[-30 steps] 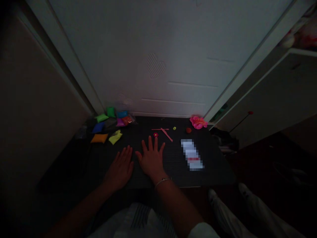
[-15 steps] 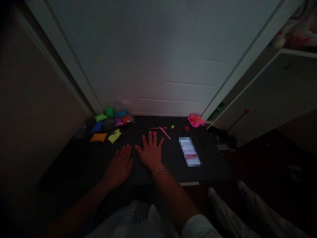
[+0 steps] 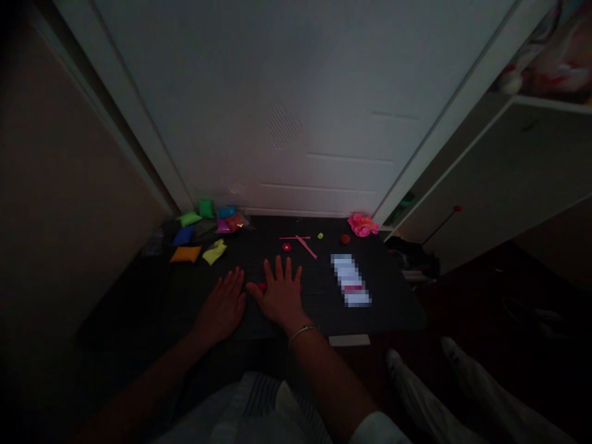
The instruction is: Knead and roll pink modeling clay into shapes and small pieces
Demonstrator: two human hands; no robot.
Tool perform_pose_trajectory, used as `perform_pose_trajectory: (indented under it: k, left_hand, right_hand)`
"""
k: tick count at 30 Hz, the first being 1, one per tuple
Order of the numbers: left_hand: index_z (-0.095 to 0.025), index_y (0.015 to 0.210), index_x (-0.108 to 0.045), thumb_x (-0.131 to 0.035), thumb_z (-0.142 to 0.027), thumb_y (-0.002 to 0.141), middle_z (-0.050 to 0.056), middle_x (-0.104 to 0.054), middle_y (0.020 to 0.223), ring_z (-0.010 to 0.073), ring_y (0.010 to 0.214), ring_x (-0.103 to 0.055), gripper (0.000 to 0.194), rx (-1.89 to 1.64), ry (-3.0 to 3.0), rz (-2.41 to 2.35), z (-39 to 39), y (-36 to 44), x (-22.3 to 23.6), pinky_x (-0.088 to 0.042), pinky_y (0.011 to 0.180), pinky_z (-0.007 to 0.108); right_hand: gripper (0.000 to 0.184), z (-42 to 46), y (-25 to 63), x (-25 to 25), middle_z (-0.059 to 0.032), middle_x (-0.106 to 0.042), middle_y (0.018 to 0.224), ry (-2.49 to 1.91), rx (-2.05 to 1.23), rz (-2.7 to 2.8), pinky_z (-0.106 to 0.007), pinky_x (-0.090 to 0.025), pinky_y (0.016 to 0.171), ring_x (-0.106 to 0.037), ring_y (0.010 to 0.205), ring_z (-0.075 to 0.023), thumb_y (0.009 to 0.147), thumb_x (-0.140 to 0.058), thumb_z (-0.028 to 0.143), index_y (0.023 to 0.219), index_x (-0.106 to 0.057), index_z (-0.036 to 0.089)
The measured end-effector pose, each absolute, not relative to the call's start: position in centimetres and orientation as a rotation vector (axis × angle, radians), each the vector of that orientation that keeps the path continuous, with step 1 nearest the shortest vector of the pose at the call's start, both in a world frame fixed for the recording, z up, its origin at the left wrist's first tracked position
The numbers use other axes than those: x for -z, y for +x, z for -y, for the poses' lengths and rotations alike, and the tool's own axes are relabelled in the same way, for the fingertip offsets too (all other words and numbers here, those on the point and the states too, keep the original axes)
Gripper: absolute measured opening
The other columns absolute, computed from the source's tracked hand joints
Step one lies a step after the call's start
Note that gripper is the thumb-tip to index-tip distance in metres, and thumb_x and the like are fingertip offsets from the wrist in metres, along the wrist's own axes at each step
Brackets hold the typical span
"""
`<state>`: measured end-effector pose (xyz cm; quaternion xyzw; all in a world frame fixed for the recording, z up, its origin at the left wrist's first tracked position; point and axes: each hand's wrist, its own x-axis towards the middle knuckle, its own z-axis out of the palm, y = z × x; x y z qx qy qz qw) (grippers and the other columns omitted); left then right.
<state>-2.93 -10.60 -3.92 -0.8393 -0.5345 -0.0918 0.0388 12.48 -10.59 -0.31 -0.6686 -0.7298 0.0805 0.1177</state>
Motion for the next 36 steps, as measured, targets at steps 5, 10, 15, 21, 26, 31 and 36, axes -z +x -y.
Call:
perform_pose_trajectory:
  k: [5, 10, 15, 21, 26, 31, 36]
  left_hand:
    - [-0.004, 0.130, -0.035, -0.024, -0.027, 0.087, 0.016, -0.038, 0.135, 0.0242, 0.125, -0.034, 0.050, 0.390, -2.557, 1.741, 10.7, -3.1, 3.1, -0.032, 0.100, 0.041]
    - [-0.005, 0.132, -0.030, -0.026, -0.028, 0.087, 0.015, -0.031, 0.140, 0.0243, 0.129, -0.026, 0.051, 0.509, -2.638, 1.544, 11.2, 0.0, 1.5, -0.025, 0.104, 0.041]
    - [-0.008, 0.131, -0.034, -0.024, -0.029, 0.088, 0.012, -0.031, 0.140, 0.0222, 0.129, -0.026, 0.049, 0.441, -2.770, 1.413, 9.1, 4.3, 1.3, -0.023, 0.105, 0.040]
    - [-0.011, 0.133, -0.032, -0.023, -0.030, 0.088, 0.010, -0.031, 0.141, 0.0203, 0.129, -0.026, 0.049, 0.375, -2.824, 1.299, 10.1, 3.6, 3.0, -0.020, 0.106, 0.038]
    - [-0.010, 0.133, -0.032, -0.025, -0.031, 0.087, 0.011, -0.030, 0.141, 0.0220, 0.130, -0.025, 0.050, 0.366, -2.778, 1.380, 10.4, 3.9, 3.0, -0.019, 0.106, 0.040]
    - [-0.010, 0.132, -0.033, -0.025, -0.030, 0.087, 0.011, -0.031, 0.141, 0.0230, 0.128, -0.029, 0.050, 0.346, -2.744, 1.453, 8.0, 4.7, 2.5, -0.023, 0.104, 0.040]
    - [-0.017, 0.134, -0.029, -0.026, -0.031, 0.088, 0.005, -0.029, 0.142, 0.0186, 0.130, -0.025, 0.049, 0.352, -2.854, 1.234, 11.3, 2.7, 3.1, -0.021, 0.105, 0.037]
  right_hand:
    - [0.055, 11.7, 16.7, -0.5, -0.0136, -0.013, 0.146, -1.916, -0.140, 1.882, -0.049, -0.020, 0.102, -0.005, 0.134, -0.0254, 0.090, -0.021, 0.039, 0.138, -0.017, 0.011]
    - [0.050, 13.8, 18.2, 0.2, -0.0148, -0.022, 0.143, -1.923, 0.019, 1.969, -0.045, -0.021, 0.104, -0.010, 0.133, -0.0241, 0.088, -0.026, 0.027, 0.134, -0.027, 0.006]
    - [0.050, 13.5, 16.6, 1.6, -0.0108, -0.025, 0.143, -1.825, -0.071, 2.270, -0.042, -0.021, 0.105, -0.019, 0.132, -0.0233, 0.087, -0.029, 0.024, 0.134, -0.029, 0.008]
    - [0.048, 15.4, 16.8, 2.1, -0.0110, -0.035, 0.138, -1.789, -0.061, 2.294, -0.041, -0.022, 0.105, -0.025, 0.129, -0.0211, 0.087, -0.030, 0.023, 0.133, -0.032, 0.009]
    - [0.048, 15.2, 16.7, 2.0, -0.0115, -0.033, 0.139, -1.856, -0.056, 2.254, -0.040, -0.021, 0.105, -0.027, 0.129, -0.0211, 0.087, -0.029, 0.022, 0.133, -0.031, 0.008]
    - [0.048, 13.3, 16.6, 1.5, -0.0136, -0.035, 0.138, -1.914, -0.093, 2.234, -0.039, -0.023, 0.104, -0.029, 0.128, -0.0213, 0.087, -0.029, 0.023, 0.132, -0.034, 0.006]
    - [0.049, 16.9, 16.6, 2.8, -0.0089, -0.031, 0.140, -1.859, -0.043, 2.236, -0.040, -0.022, 0.105, -0.026, 0.129, -0.0213, 0.088, -0.030, 0.026, 0.134, -0.030, 0.011]
